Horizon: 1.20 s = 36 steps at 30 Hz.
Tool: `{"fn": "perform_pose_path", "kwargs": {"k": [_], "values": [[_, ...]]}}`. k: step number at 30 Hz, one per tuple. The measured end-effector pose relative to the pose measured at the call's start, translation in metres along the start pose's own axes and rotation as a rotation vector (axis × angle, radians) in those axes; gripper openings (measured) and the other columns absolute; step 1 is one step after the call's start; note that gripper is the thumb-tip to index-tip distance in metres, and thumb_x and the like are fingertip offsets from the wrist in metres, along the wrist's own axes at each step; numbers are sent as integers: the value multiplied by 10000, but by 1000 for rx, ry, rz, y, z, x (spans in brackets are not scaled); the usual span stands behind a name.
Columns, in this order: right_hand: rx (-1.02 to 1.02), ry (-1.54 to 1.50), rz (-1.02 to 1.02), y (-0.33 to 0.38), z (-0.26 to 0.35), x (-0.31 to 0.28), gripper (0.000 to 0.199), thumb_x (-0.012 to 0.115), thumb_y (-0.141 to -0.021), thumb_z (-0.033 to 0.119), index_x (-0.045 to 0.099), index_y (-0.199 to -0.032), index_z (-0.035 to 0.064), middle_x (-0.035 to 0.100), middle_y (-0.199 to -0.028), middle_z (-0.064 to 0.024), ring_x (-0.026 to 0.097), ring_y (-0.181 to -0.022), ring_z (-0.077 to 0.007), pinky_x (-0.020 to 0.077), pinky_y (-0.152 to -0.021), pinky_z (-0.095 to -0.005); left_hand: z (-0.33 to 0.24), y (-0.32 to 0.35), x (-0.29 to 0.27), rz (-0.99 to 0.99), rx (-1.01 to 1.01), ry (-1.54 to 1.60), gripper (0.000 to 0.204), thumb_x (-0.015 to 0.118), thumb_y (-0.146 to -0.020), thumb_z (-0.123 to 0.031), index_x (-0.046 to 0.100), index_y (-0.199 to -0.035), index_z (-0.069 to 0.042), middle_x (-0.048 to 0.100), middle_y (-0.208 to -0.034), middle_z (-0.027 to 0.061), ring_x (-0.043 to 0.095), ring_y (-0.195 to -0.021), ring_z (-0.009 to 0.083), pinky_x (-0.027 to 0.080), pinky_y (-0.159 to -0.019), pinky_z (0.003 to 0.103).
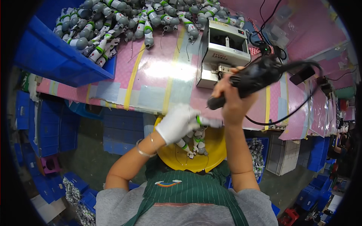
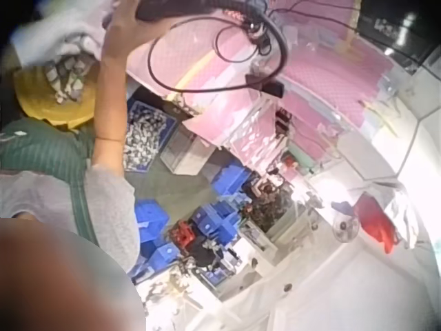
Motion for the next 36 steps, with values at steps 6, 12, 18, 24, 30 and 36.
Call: {"fn": "perform_pose_path", "kwargs": {"k": [6,12,18,24,30,36], "values": [[-229,106,-91,-61,48,-15,155,616,-902,11,537,-1026,-37,546,-673,-79,554,-513,-165,505,-525,-312,56,-25,-109,-485,-316,-14,325,712,-819,-189,638,-1070,3,657,-876,181,640,-863,287,502,-753,391],[-267,99,-19,-66,30,-2,157,620,-872,-58,525,-994,-39,543,-681,-81,565,-533,-155,481,-523,-287,207,-78,-196,-938,-607,-156,459,716,-821,-330,632,-1062,51,694,-964,169,674,-838,290,519,-784,369],[-139,208,-34,-67,21,-5,132,613,-884,-48,531,-987,-33,538,-637,-54,529,-492,-139,462,-528,-276,219,-88,-159,-714,-552,260,417,724,-781,-265,651,-1073,23,685,-900,108,656,-793,184,518,-741,307],[-108,112,-67,-56,22,-13,121,598,-899,-17,542,-1004,-42,532,-624,-69,529,-495,-147,469,-514,-290,100,-10,-100,-490,-113,-225,352,729,-738,-30,649,-1080,-31,624,-931,100,628,-862,215,502,-756,329],[26,38,-80,-29,9,-12,191,578,-907,-22,513,-1084,-55,538,-639,-78,534,-499,-154,483,-515,-302,20,0,-37,-336,121,-71,430,826,-643,-81,646,-1033,-80,628,-928,103,578,-848,321,466,-761,404],[56,-42,22,-4,-7,-4,366,654,-819,-98,499,-1145,-34,653,-811,-100,593,-587,-108,478,-551,-237,9,-16,-15,-300,98,-26,435,822,-642,-79,650,-1042,-82,623,-897,93,568,-840,309,460,-768,403]]}}
Point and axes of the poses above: each hand's wrist, its own y-axis away from the middle knuckle, its own x-axis out of the palm, z = x × y, the point moved 8 cm from there along -y, towards the middle knuckle
